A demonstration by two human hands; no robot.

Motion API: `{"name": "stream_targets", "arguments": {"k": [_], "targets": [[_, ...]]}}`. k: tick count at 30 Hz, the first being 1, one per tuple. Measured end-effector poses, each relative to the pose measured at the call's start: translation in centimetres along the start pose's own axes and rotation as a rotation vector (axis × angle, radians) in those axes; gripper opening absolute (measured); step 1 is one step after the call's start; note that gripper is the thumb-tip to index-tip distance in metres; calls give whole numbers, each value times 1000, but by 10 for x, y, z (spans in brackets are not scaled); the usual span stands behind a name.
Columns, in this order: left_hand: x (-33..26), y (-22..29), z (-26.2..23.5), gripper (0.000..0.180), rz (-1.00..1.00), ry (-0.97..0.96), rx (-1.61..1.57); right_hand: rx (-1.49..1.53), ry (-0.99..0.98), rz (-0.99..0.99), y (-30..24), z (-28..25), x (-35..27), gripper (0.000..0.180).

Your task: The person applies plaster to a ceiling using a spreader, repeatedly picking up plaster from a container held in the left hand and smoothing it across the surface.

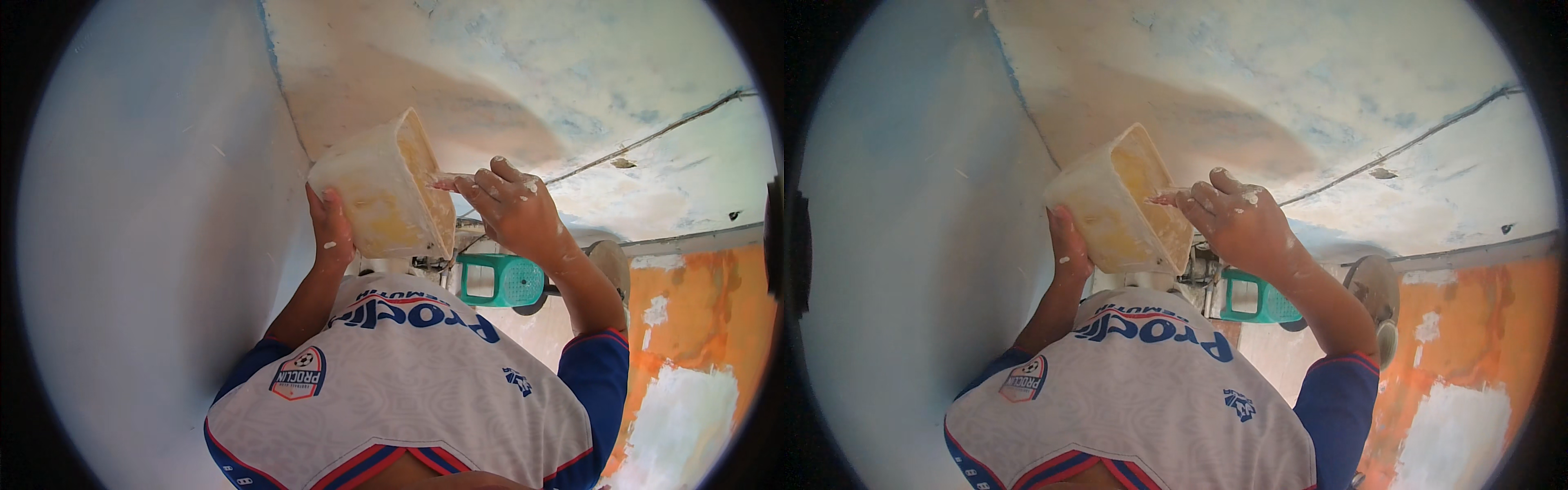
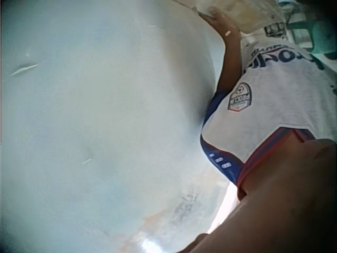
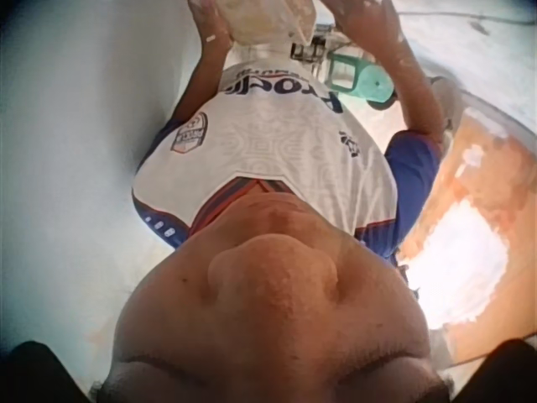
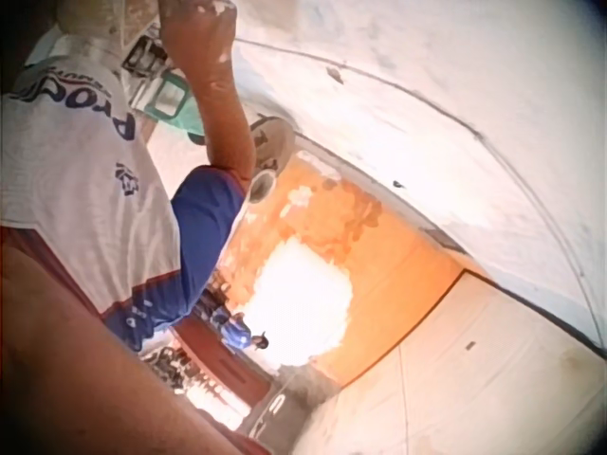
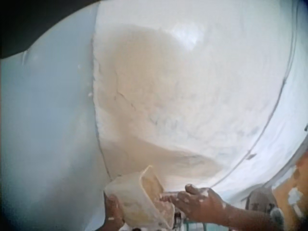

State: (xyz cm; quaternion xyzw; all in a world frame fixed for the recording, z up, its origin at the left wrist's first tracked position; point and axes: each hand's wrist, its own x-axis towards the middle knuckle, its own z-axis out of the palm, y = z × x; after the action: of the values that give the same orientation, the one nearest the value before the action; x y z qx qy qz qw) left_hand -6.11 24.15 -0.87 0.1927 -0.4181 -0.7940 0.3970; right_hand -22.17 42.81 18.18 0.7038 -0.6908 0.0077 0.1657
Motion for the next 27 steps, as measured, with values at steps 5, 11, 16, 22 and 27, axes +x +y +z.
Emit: {"name": "stream_targets", "arguments": {"k": [5,11,16,22,27], "targets": [[-4,-2,4,83,-35,0,56,25,116,-4,3,-4,4,42],[-10,-10,11,80,-22,-36,79,-10,134,11,11,4,-5,55],[-10,-17,11,77,-53,-11,65,-47,244,-15,15,13,-8,52],[-2,-24,6,76,-151,-43,-59,-151,285,47,13,37,-32,48],[4,-34,2,76,-205,-30,-32,-52,455,17,13,50,-38,43]]}}
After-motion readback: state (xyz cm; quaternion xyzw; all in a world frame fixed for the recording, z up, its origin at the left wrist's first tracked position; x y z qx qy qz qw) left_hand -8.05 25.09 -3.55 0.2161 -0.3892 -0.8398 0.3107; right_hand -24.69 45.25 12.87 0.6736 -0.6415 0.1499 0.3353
